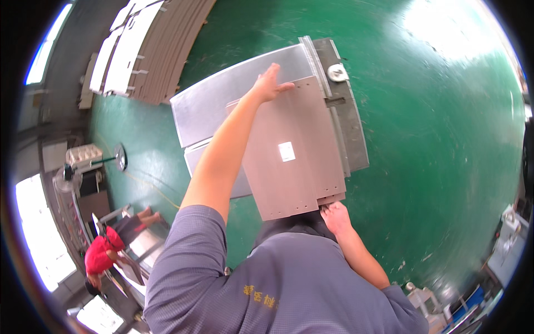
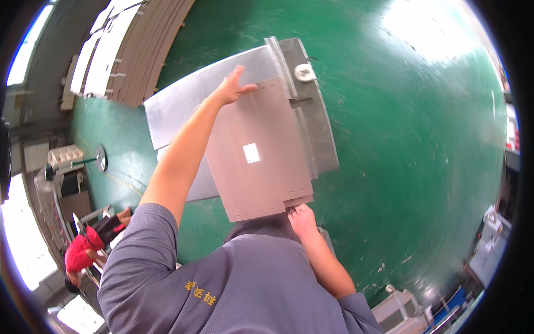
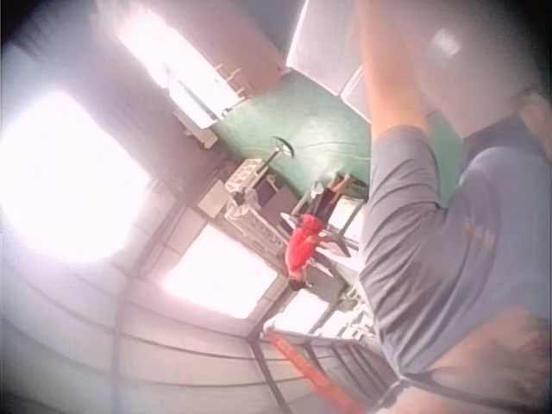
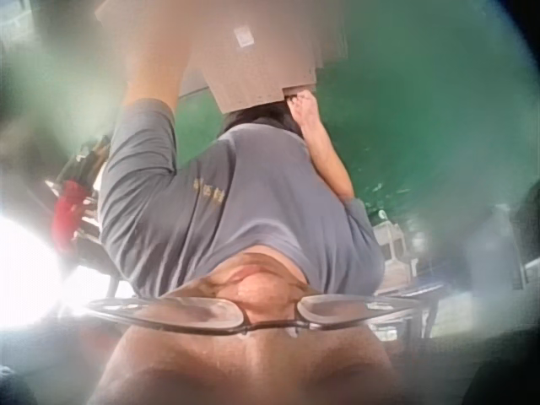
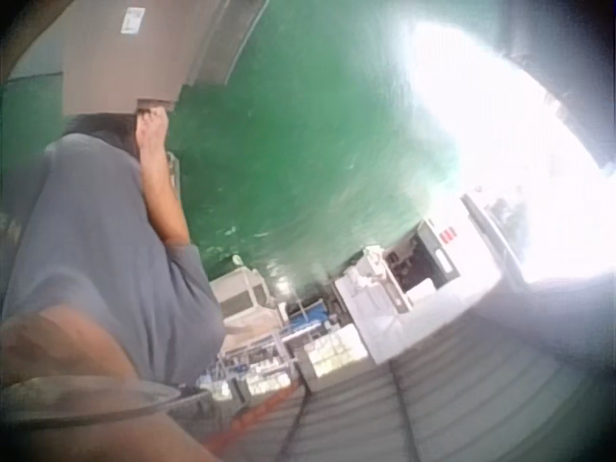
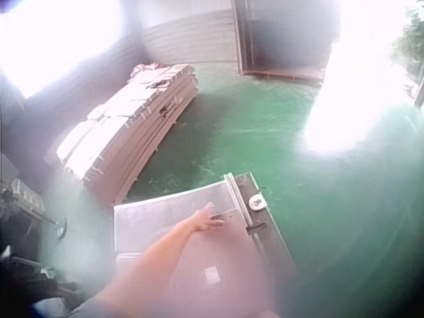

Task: The person sorts wooden boards on a table, uses a machine to wrap a board with plastic strapping, and places it on a large stack on the floor before returning to sort more pieces.

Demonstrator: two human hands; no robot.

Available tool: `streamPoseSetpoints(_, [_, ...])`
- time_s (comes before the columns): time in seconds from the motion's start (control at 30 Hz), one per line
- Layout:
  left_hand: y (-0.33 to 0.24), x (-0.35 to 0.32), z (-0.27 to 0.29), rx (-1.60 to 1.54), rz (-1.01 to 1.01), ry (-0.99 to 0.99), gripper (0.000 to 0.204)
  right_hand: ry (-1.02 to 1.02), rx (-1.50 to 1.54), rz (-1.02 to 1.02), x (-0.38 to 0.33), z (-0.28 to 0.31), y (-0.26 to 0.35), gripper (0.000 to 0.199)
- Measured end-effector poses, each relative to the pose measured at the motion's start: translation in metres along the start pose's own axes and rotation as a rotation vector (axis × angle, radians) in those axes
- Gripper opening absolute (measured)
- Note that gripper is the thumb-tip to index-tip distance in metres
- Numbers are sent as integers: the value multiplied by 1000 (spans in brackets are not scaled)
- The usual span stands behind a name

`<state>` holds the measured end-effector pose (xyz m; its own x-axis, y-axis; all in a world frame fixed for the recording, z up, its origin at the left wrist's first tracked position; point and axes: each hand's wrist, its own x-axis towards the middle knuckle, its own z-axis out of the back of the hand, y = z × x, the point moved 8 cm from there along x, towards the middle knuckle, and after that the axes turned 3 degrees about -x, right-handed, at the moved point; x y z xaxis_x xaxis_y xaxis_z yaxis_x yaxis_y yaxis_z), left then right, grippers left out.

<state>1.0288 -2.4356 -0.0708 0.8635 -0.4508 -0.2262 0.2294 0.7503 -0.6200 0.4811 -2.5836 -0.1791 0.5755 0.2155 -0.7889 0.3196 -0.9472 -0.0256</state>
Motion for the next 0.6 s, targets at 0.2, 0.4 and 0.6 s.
streamPoseSetpoints(0.2, [119,-281,21,-481,359,-612,79,-408,-609,409,-61,-54,37,27])
streamPoseSetpoints(0.4, [51,-398,-84,-696,325,-318,75,-259,-2009,913,-62,-229,58,85])
streamPoseSetpoints(0.6, [65,-405,-85,-860,324,-428,73,-230,-2204,619,-7,-214,36,90])
